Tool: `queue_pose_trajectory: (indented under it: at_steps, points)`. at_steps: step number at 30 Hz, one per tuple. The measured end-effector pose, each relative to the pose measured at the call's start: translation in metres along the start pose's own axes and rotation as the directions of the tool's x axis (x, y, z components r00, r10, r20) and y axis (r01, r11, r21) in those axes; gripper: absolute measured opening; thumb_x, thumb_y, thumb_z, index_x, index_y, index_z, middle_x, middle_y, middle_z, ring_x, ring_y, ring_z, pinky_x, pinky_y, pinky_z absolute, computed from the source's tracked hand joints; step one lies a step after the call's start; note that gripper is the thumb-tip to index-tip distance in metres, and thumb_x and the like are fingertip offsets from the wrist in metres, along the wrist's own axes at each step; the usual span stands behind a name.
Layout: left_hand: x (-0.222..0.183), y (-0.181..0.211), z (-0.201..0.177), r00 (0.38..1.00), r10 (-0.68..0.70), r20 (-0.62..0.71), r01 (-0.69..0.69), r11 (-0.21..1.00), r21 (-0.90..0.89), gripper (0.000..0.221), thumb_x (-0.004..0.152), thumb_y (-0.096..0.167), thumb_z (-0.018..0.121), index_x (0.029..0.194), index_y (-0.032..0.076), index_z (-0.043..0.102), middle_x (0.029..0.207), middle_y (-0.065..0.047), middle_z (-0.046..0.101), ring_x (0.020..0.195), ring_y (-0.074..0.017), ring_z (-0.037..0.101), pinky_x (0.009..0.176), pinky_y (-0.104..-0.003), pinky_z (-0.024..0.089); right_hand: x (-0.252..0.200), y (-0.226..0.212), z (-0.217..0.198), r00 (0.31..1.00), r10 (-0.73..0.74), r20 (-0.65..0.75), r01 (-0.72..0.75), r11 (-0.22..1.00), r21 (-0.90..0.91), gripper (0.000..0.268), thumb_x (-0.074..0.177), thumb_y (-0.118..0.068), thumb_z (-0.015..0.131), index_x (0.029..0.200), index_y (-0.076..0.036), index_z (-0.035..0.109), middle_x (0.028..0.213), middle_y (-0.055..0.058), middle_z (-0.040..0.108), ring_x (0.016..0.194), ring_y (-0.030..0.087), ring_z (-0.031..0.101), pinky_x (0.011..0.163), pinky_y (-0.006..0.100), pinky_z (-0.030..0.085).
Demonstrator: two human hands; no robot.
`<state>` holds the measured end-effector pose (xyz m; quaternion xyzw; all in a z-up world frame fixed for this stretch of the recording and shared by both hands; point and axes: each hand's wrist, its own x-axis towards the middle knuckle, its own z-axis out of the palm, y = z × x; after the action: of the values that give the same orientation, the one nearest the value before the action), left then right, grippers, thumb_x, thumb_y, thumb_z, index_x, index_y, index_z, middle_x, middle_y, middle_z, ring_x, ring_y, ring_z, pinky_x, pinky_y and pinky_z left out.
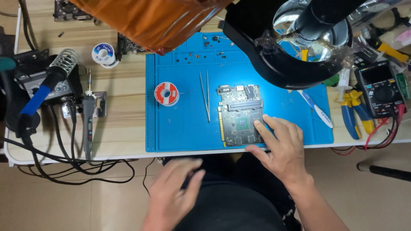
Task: Repairing a circuit board by soldering components under a digital microscope using a soldering iron and tweezers.
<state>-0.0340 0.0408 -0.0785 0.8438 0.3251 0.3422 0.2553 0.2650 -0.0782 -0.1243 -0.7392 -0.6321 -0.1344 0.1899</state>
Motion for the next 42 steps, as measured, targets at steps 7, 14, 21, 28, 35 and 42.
queue_pose_trajectory:
  at_steps: [7, 14, 21, 28, 35, 42]
  points:
    - [0.052, 0.029, 0.046, 0.692, -0.461, 0.555, 0.62, 0.774, -0.13, 0.07, 0.097, 0.036, 0.074, 0.163, 0.02, 0.055, 0.139, 0.0, 0.076, 0.103, -0.0165, 0.073, 0.09, -0.035, 0.06, -0.005, 0.012, -0.005, 0.998, 0.01, 0.059, -0.019, 0.989, 0.144, 0.058, 0.102, -0.051, 0.075, 0.148, -0.015, 0.069, 0.152, 0.012, 0.068, 0.137, 0.036, 0.065, 0.107, 0.052, 0.049]
    - [0.04, 0.011, 0.062, 0.68, -0.496, 0.54, 0.732, 0.409, -0.546, 0.059, 0.096, 0.012, 0.075, 0.153, 0.005, 0.06, 0.133, -0.013, 0.081, 0.149, -0.0249, 0.069, 0.11, -0.035, 0.059, -0.003, 0.014, -0.004, 0.997, 0.035, 0.066, -0.047, 0.981, 0.19, 0.059, 0.099, -0.05, 0.079, 0.146, -0.016, 0.072, 0.151, 0.01, 0.069, 0.136, 0.034, 0.065, 0.109, 0.05, 0.047]
    - [0.04, 0.011, 0.062, 0.716, -0.489, 0.499, 0.676, 0.305, -0.671, 0.052, 0.097, 0.018, 0.075, 0.147, 0.004, 0.066, 0.143, -0.02, 0.079, 0.134, -0.0254, 0.074, 0.107, -0.038, 0.061, -0.002, 0.014, -0.003, 0.999, 0.031, 0.04, -0.038, 0.981, 0.191, 0.056, 0.1, -0.048, 0.08, 0.145, -0.015, 0.073, 0.15, 0.01, 0.071, 0.136, 0.034, 0.067, 0.109, 0.049, 0.049]
    - [0.035, 0.027, 0.059, 0.809, -0.39, 0.44, 0.567, 0.321, -0.759, 0.051, 0.101, 0.019, 0.075, 0.148, 0.002, 0.063, 0.15, -0.024, 0.073, 0.111, -0.0184, 0.074, 0.102, -0.035, 0.062, -0.002, 0.012, -0.005, 1.0, 0.022, 0.021, -0.026, 0.978, 0.209, 0.053, 0.106, -0.046, 0.068, 0.146, -0.011, 0.073, 0.152, 0.011, 0.072, 0.137, 0.034, 0.067, 0.11, 0.048, 0.05]
    - [0.042, 0.041, 0.056, 0.823, -0.359, 0.441, 0.556, 0.345, -0.756, 0.047, 0.101, 0.018, 0.075, 0.145, 0.003, 0.066, 0.15, -0.017, 0.075, 0.104, -0.0137, 0.072, 0.097, -0.03, 0.061, 0.0, 0.011, -0.006, 1.0, 0.014, -0.006, -0.012, 0.975, 0.222, 0.053, 0.111, -0.046, 0.057, 0.146, -0.009, 0.072, 0.151, 0.013, 0.072, 0.136, 0.034, 0.068, 0.108, 0.048, 0.052]
    - [0.048, 0.047, 0.053, 0.837, -0.339, 0.429, 0.541, 0.396, -0.742, 0.046, 0.101, 0.017, 0.075, 0.145, 0.004, 0.069, 0.147, -0.013, 0.077, 0.104, -0.0107, 0.071, 0.094, -0.027, 0.06, 0.002, 0.008, -0.009, 1.0, -0.002, -0.027, 0.008, 0.975, 0.22, 0.054, 0.112, -0.045, 0.054, 0.146, -0.006, 0.071, 0.151, 0.015, 0.073, 0.136, 0.035, 0.068, 0.11, 0.048, 0.052]
